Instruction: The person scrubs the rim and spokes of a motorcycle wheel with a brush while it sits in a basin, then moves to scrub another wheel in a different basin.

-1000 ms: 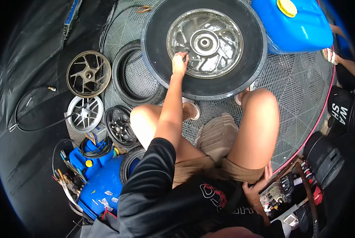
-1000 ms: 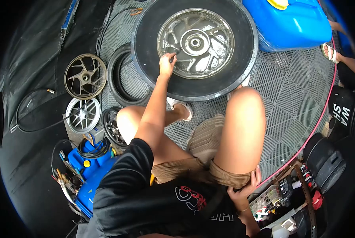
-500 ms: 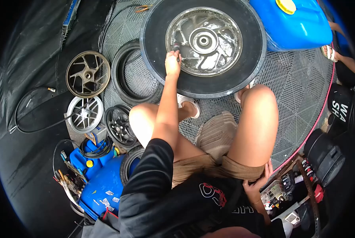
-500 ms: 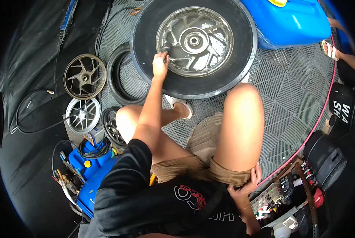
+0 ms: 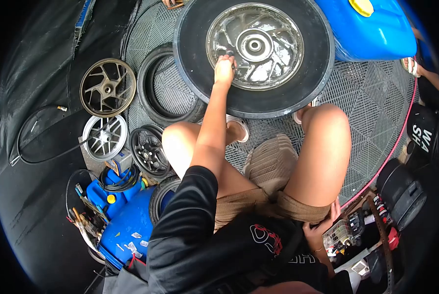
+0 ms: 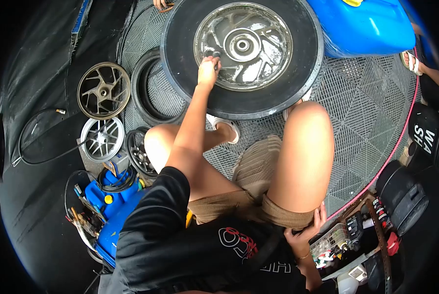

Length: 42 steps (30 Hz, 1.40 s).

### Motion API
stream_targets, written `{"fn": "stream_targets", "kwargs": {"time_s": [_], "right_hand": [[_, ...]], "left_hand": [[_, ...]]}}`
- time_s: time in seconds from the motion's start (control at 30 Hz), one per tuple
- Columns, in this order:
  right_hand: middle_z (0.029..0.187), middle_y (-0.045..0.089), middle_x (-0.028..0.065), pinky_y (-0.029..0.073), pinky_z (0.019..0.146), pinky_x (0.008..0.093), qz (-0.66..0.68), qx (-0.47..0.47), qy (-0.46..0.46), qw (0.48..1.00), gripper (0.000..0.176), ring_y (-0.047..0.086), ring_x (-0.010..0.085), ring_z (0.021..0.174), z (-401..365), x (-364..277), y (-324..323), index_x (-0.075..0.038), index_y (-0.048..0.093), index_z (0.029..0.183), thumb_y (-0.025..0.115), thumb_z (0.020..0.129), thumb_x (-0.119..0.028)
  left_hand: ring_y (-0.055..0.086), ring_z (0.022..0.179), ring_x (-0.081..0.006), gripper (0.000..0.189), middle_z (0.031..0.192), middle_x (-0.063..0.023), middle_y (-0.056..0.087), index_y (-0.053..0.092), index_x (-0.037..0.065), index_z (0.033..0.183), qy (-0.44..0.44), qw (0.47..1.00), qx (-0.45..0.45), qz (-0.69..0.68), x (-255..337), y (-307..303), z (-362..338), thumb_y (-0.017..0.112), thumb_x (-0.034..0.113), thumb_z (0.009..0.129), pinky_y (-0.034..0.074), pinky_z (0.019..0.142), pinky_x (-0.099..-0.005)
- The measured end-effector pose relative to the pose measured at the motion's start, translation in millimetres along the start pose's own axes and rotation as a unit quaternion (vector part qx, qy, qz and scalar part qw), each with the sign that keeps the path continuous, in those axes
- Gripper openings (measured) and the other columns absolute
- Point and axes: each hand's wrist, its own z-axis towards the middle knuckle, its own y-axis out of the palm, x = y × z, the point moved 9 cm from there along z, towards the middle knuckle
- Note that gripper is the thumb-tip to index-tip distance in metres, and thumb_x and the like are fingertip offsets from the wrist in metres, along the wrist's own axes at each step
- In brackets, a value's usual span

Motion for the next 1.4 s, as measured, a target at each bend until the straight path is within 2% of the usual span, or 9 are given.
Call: {"fn": "stream_targets", "kwargs": {"time_s": [0.33,0.47,0.6,0.73,0.8,0.87,1.07,1.17,1.4], "right_hand": [[0.124,0.03,0.0287,0.024,0.096,0.0488,0.007,0.004,-0.011,1.0,0.076,0.03,0.041,0.116,1,0,1,0.001,0.026,0.124,0.061,0.061,-0.022],[0.124,0.028,0.0284,0.024,0.096,0.0491,-0.005,-0.005,-0.002,1.0,0.076,0.03,0.0408,0.116,0,1,0,0.0,0.025,0.124,0.061,0.062,-0.024],[0.125,0.026,0.0271,0.023,0.096,0.0497,0.031,0.003,0.025,0.999,0.077,0.028,0.0398,0.118,-2,7,-1,-0.001,0.024,0.124,0.062,0.063,-0.028],[0.124,0.027,0.0272,0.024,0.096,0.0498,-0.019,-0.018,0.018,0.999,0.078,0.028,0.0394,0.117,-4,8,-2,-0.002,0.024,0.125,0.061,0.063,-0.032],[0.124,0.027,0.027,0.024,0.095,0.0498,-0.022,-0.018,0.017,0.999,0.078,0.028,0.0393,0.117,-4,7,-1,-0.002,0.025,0.125,0.061,0.064,-0.033],[0.124,0.028,0.0266,0.024,0.095,0.0499,0.008,0.005,0.018,1.0,0.078,0.029,0.0394,0.116,-3,7,-2,-0.002,0.025,0.125,0.062,0.063,-0.032],[0.123,0.028,0.0273,0.025,0.095,0.05,-0.001,-0.002,0.005,1.0,0.076,0.031,0.0398,0.115,-3,6,-1,-0.002,0.025,0.124,0.061,0.063,-0.03],[0.123,0.029,0.0265,0.025,0.095,0.05,0.012,0.001,0.012,1.0,0.075,0.031,0.04,0.115,-4,8,-2,-0.002,0.025,0.124,0.06,0.063,-0.029],[0.123,0.029,0.026,0.025,0.095,0.0506,-0.017,-0.02,0.018,1.0,0.076,0.029,0.0401,0.116,-3,8,-1,-0.002,0.025,0.124,0.06,0.063,-0.029]], "left_hand": [[0.054,0.084,-0.028,0.009,0.082,-0.0119,0.057,0.06,0.004,0.076,0.0,0.994,-0.095,0.054,6,17,-2,0.058,0.009,0.069,0.046,0.076,-0.0369],[0.05,0.1,-0.0262,0.015,0.098,-0.0109,0.056,0.061,0.003,0.08,-0.039,0.981,-0.163,0.1,-24,38,10,0.051,0.002,0.069,0.046,0.081,-0.0351],[0.054,0.091,-0.0277,0.01,0.089,-0.012,0.059,0.061,0.006,0.078,-0.012,0.979,-0.173,0.109,-37,59,14,0.057,0.01,0.069,0.045,0.079,-0.0368],[0.059,0.08,-0.0295,0.021,0.081,-0.0147,0.063,0.065,0.005,0.085,-0.103,0.98,-0.17,-0.003,-41,60,17,0.062,0.02,0.071,0.045,0.076,-0.0365],[0.057,0.088,-0.03,0.022,0.092,-0.0165,0.06,0.065,0.009,0.089,-0.14,0.957,-0.215,-0.134,-39,55,22,0.064,0.02,0.07,0.045,0.079,-0.0357],[0.062,0.078,-0.0278,0.025,0.082,-0.0175,0.062,0.065,0.003,0.088,-0.117,0.954,-0.224,-0.163,-27,36,35,0.063,0.022,0.072,0.047,0.073,-0.0323],[0.061,0.075,-0.0289,0.022,0.077,-0.0163,0.062,0.065,0.005,0.085,0.009,0.985,-0.174,0.01,-25,-24,87,0.059,0.022,0.071,0.047,0.072,-0.0346],[0.059,0.074,-0.0298,0.019,0.075,-0.0161,0.061,0.064,0.005,0.08,0.05,0.976,-0.188,0.101,-37,-19,103,0.058,0.021,0.072,0.046,0.07,-0.0371],[0.057,0.086,-0.0295,0.021,0.083,-0.0171,0.06,0.063,0.004,0.081,0.096,0.949,-0.28,0.108,-29,14,83,0.057,0.023,0.073,0.045,0.077,-0.0368]]}}
